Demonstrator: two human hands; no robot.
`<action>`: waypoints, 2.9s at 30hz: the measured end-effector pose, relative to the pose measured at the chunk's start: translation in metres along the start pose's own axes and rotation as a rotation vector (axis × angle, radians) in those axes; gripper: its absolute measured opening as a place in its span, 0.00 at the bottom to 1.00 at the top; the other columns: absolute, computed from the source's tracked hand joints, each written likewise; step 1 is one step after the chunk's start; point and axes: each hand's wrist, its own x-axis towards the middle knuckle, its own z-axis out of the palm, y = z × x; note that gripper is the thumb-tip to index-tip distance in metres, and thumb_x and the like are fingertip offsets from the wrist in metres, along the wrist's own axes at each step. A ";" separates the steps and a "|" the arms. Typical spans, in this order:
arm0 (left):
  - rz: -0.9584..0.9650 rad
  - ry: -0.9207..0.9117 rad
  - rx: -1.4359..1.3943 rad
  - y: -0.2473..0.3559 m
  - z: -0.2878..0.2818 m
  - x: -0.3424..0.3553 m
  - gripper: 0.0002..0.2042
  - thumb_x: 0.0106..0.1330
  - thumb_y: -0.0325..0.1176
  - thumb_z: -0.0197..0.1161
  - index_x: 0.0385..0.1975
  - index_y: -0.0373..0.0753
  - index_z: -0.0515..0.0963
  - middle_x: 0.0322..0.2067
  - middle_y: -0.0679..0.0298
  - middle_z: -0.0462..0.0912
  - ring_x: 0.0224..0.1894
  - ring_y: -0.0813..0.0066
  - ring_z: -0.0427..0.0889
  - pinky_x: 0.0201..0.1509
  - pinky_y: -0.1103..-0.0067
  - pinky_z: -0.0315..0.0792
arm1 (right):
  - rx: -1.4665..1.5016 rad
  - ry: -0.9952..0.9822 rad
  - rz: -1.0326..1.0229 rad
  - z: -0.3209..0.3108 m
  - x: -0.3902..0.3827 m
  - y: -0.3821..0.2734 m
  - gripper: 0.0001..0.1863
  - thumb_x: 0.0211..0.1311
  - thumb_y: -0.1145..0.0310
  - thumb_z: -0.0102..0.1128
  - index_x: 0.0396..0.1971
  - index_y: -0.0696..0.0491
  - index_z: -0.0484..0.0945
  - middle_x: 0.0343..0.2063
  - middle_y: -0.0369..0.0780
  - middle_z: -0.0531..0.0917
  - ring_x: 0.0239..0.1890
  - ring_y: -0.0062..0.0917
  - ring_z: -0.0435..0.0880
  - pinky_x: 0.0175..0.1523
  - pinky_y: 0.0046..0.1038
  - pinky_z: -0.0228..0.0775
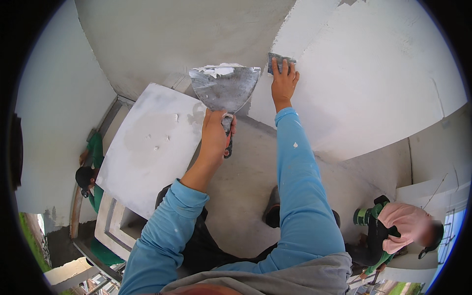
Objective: The person scoops white plaster from a board using a trowel and applies it to a wall with a smaller trowel. They repeatedly smooth the surface and scrape excess material back onto the board while working on a construction site.
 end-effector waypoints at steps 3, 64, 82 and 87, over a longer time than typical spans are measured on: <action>0.023 0.003 -0.017 -0.002 -0.004 0.008 0.14 0.70 0.38 0.49 0.49 0.37 0.71 0.31 0.63 0.76 0.27 0.79 0.74 0.28 0.81 0.68 | -0.002 -0.162 0.014 -0.007 -0.038 -0.010 0.32 0.65 0.76 0.54 0.69 0.36 0.68 0.63 0.41 0.71 0.67 0.41 0.65 0.69 0.53 0.54; -0.419 -0.912 -0.125 -0.042 0.023 -0.013 0.24 0.74 0.57 0.44 0.18 0.47 0.63 0.09 0.71 0.61 0.10 0.81 0.59 0.14 0.81 0.60 | 2.412 -0.317 0.877 -0.330 -0.114 0.048 0.16 0.74 0.63 0.56 0.56 0.53 0.74 0.47 0.36 0.85 0.44 0.22 0.85 0.38 0.30 0.78; -0.205 -0.738 0.390 -0.066 0.016 -0.028 0.24 0.76 0.55 0.43 0.31 0.40 0.73 0.18 0.67 0.73 0.13 0.80 0.68 0.18 0.79 0.64 | 2.302 -0.470 0.951 -0.312 -0.128 0.013 0.11 0.74 0.63 0.58 0.46 0.54 0.79 0.39 0.35 0.86 0.34 0.19 0.83 0.36 0.27 0.74; -0.304 -0.324 0.160 -0.067 0.006 0.014 0.18 0.74 0.43 0.36 0.23 0.43 0.67 0.14 0.68 0.64 0.08 0.76 0.62 0.13 0.75 0.60 | 2.328 -0.255 1.314 -0.316 -0.110 0.037 0.13 0.72 0.62 0.58 0.52 0.48 0.76 0.44 0.32 0.84 0.41 0.18 0.82 0.36 0.27 0.75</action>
